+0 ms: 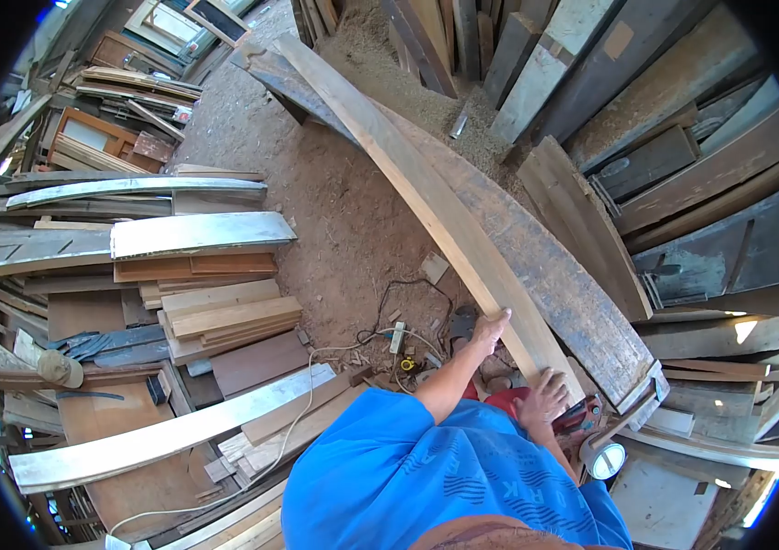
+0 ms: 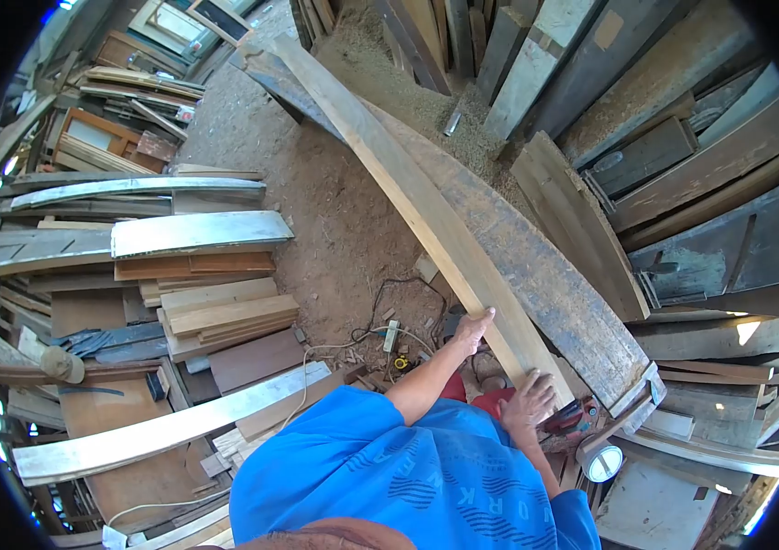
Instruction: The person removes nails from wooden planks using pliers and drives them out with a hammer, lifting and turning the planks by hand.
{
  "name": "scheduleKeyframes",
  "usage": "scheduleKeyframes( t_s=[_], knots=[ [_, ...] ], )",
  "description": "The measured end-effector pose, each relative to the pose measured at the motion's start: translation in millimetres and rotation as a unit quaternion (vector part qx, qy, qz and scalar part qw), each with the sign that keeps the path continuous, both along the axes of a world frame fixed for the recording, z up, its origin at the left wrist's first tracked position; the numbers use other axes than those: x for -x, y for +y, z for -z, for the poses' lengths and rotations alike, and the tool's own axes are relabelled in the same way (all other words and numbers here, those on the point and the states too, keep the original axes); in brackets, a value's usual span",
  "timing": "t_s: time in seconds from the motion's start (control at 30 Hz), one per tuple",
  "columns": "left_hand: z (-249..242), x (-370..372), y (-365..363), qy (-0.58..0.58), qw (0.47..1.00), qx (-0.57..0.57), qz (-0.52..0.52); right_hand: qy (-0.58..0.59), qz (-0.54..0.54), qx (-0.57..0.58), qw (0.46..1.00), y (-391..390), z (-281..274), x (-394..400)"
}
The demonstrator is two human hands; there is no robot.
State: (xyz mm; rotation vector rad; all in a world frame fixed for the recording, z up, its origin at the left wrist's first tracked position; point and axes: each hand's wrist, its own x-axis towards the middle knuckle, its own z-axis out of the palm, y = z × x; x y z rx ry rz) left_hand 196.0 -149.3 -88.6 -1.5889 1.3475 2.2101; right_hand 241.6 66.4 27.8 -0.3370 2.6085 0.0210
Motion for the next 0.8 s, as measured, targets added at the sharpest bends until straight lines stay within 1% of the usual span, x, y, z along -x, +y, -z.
scheduleKeyframes(
  t_s=[0.07,0.13,0.17,0.2,0.27,0.3,0.37,0.4,0.43,0.47,0.5,0.53,0.57,0.6,0.63,0.67,0.7,0.77,0.8],
  knots=[
    [8.0,-1.9,-3.7,-0.016,1.0,0.013,0.004,0.094,-0.018,0.027,0.995,-1.6,32.4,-7.6],
    [37.2,-6.8,-4.6,-0.052,0.995,0.074,0.035,0.233,-0.028,0.079,0.969,12.0,86.5,-18.6],
    [46.3,-10.0,-2.6,-0.071,0.991,0.102,0.049,0.223,-0.024,0.094,0.97,13.4,75.5,-13.9],
    [34.3,-8.6,-1.9,-0.068,0.993,0.08,0.053,0.213,-0.02,0.109,0.971,13.7,62.0,-8.6],
    [-4.5,-3.2,-0.6,-0.061,0.996,0.034,0.062,0.174,-0.012,0.127,0.976,17.4,37.7,4.9],
    [-4.2,0.1,1.6,-0.034,0.998,0.034,0.044,0.184,-0.027,0.12,0.975,20.3,33.5,11.6],
    [-3.9,9.1,11.2,0.024,0.999,0.029,0.009,0.15,-0.111,0.101,0.977,32.1,23.0,33.4],
    [-15.1,17.0,12.7,0.043,0.999,-0.01,0.005,0.133,-0.154,0.091,0.975,39.3,21.4,45.9],
    [-31.1,24.2,15.0,0.06,0.997,-0.05,0.0,0.12,-0.145,0.131,0.973,44.0,17.1,59.8],
    [-47.1,31.4,14.1,0.078,0.993,-0.089,-0.005,0.061,-0.17,0.095,0.979,51.4,11.6,76.8],
    [-47.3,39.9,13.5,0.09,0.988,-0.122,0.012,-0.028,-0.114,0.098,0.988,53.0,5.7,96.1],
    [-53.9,53.7,14.9,0.061,0.993,-0.093,0.033,-0.116,-0.058,0.102,0.986,57.8,6.5,114.7],
    [-66.2,69.9,19.1,0.031,0.996,-0.063,0.054,-0.109,-0.076,0.103,0.986,62.4,12.7,128.1],
    [-72.5,85.3,22.0,0.003,0.997,-0.033,0.076,-0.109,-0.059,0.129,0.984,66.0,16.7,141.3],
    [-62.0,95.9,24.0,0.017,0.994,-0.068,0.086,-0.11,-0.04,0.154,0.981,71.2,18.1,153.1],
    [-50.5,108.6,29.4,0.005,0.993,-0.071,0.091,-0.113,-0.02,0.175,0.978,78.2,19.8,160.4],
    [-37.0,122.1,36.0,-0.007,0.992,-0.076,0.098,-0.092,0.007,0.169,0.981,75.7,13.7,163.9],
    [-62.3,133.2,36.3,-0.033,0.987,-0.094,0.126,-0.127,0.023,0.151,0.98,70.9,7.0,176.7],
    [-64.3,134.4,44.1,-0.066,0.99,-0.073,0.103,-0.149,0.028,0.142,0.978,72.1,5.4,177.1]
  ],
)
